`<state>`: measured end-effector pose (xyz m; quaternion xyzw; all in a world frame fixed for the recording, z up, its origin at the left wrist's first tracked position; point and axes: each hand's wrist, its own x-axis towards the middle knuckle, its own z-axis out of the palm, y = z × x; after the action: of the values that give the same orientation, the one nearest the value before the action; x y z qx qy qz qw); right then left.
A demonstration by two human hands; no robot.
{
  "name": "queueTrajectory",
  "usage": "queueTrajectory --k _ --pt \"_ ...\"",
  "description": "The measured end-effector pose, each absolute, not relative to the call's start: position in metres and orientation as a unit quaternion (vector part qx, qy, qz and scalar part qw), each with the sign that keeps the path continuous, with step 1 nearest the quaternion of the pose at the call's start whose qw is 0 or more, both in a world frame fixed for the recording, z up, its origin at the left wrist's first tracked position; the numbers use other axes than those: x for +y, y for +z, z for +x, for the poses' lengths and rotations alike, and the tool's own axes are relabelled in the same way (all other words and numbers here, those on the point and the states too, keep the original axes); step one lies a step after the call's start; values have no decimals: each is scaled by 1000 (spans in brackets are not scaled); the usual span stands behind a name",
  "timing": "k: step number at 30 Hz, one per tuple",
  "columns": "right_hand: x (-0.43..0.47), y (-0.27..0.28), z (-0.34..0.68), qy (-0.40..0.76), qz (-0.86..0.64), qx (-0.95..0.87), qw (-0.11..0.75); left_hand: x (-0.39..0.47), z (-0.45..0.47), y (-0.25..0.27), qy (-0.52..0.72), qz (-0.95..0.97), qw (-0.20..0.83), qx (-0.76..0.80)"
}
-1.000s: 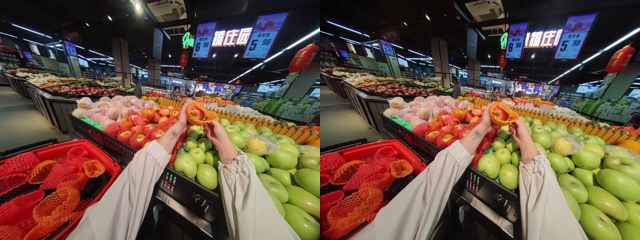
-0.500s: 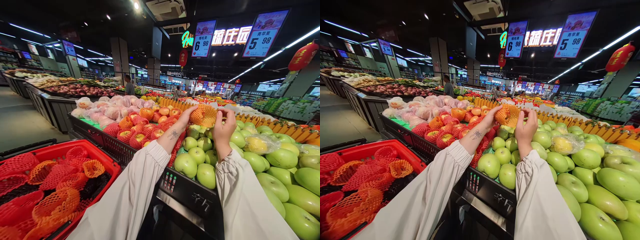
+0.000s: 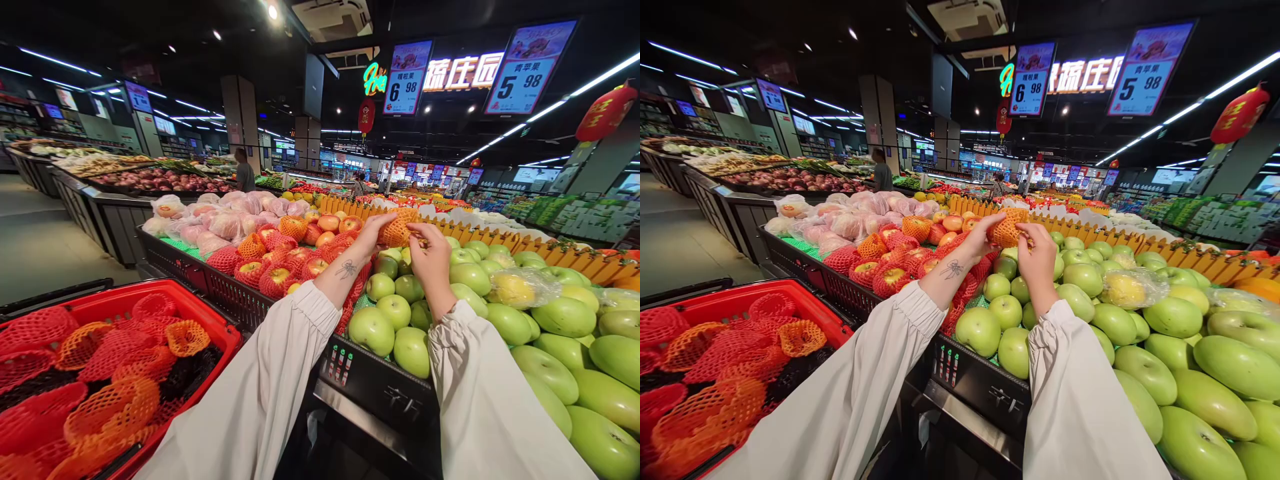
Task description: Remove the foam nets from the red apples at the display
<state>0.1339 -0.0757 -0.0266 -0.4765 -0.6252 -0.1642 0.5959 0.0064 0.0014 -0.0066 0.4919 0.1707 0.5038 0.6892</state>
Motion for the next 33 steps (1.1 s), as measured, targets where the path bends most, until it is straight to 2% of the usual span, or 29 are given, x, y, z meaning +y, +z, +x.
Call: queueTrajectory --k 8,14,19,23,33 --pt "-66 -34 137 18 -485 -644 592 -1 4 -3 495 466 717 156" --pt "-61 -39 142 -34 -490 -657 572 4 9 -7 463 538 699 88" --pt "-54 -43 148 -93 -506 -641 569 1 11 -6 559 549 597 169" --pt "-52 -45 154 -82 -529 -596 598 1 8 -7 539 630 534 167" --pt "-52 -43 155 -48 -533 -526 661 10 14 -10 536 689 465 147"
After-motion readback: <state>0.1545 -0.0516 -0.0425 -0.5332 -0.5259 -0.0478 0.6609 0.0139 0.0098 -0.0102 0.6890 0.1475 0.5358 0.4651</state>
